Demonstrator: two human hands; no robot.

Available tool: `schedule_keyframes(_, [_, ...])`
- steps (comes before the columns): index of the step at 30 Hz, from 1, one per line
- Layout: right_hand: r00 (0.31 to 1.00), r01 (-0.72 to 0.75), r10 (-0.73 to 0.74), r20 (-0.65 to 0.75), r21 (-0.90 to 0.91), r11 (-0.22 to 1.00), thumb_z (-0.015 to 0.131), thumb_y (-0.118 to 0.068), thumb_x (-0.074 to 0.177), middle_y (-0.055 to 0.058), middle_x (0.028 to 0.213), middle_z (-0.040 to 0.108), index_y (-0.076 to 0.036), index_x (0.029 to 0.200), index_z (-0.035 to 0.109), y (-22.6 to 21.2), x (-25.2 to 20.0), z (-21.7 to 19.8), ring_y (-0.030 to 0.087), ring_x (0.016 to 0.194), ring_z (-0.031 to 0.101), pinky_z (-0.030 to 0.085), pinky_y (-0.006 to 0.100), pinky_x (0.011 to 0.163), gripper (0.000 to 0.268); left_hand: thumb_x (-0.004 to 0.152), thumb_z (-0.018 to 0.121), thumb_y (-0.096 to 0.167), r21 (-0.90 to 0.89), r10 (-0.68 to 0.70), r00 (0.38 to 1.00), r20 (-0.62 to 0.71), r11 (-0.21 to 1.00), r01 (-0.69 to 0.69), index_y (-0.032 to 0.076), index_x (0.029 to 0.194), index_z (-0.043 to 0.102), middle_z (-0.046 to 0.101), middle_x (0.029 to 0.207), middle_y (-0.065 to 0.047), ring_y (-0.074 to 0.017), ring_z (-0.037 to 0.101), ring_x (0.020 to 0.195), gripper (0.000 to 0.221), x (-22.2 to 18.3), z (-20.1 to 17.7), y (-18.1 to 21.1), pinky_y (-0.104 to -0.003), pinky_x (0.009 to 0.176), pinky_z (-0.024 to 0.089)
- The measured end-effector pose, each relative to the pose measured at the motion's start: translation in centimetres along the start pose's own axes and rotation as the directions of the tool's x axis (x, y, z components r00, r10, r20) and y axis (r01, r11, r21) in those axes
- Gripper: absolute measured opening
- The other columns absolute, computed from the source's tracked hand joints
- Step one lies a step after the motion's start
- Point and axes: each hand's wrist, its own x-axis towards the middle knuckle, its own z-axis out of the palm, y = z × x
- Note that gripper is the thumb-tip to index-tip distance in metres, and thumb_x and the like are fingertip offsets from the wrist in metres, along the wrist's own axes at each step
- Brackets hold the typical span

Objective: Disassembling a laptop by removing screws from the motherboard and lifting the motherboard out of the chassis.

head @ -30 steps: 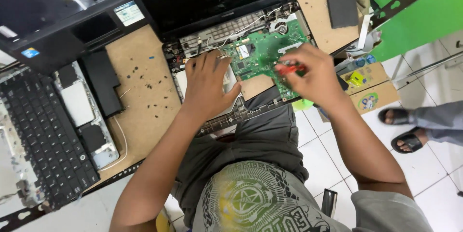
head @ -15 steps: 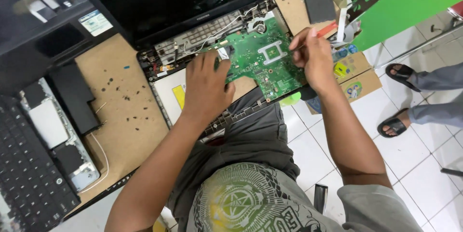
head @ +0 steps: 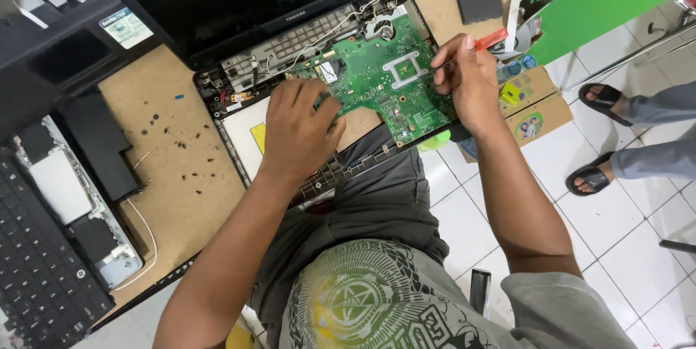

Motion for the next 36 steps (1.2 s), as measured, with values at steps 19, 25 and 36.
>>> schedule_keyframes(19, [0.849, 0.514, -0.360, 0.388, -0.446, 0.733, 0.066, -0.012, 0.091, 0.011, 0.071, 0.061, -0.006, 0.085, 0.061, -4.4, -3.6, 2.3, 0.034, 0.068, 0.059, 0.044, 0.043, 0.069, 0.009, 0.079, 0.076, 0.037, 0.053, -0.208, 0.978, 0.013, 0.977, 0.207, 0.011, 0.097, 0.056, 0.050, 0.096, -0.008, -0.0230, 0.065, 0.073, 0.038, 0.1, -1.5, 0.6, -0.033, 0.055, 0.057])
schedule_keyframes(25, [0.890, 0.427, -0.162, 0.426, -0.656, 0.622, 0.078, -0.025, 0.074, 0.017, 0.114, 0.062, -0.010, 0.096, 0.053, -5.3, -6.1, 4.1, 0.040, 0.107, 0.053, 0.028, 0.063, 0.097, 0.037, 0.079, 0.076, 0.039, 0.082, -0.193, 0.981, 0.006, 0.978, 0.192, 0.011, 0.094, 0.055, 0.048, 0.094, -0.006, -0.0213, 0.064, 0.067, 0.039, 0.0, -1.3, 0.7, -0.032, 0.050, 0.056])
schedule_keyframes(36, [0.945, 0.315, -0.120, 0.306, -0.745, 0.588, 0.075, -0.016, 0.074, 0.017, 0.115, 0.060, -0.013, 0.101, 0.045, -5.8, -5.2, 5.8, 0.041, 0.104, 0.048, 0.027, 0.067, 0.092, 0.040, 0.075, 0.078, 0.039, 0.044, -0.129, 0.992, -0.005, 0.991, 0.129, 0.012, 0.090, 0.058, 0.051, 0.093, -0.009, -0.0298, 0.065, 0.078, 0.037, -0.9, 0.5, -0.6, -0.044, 0.080, 0.053])
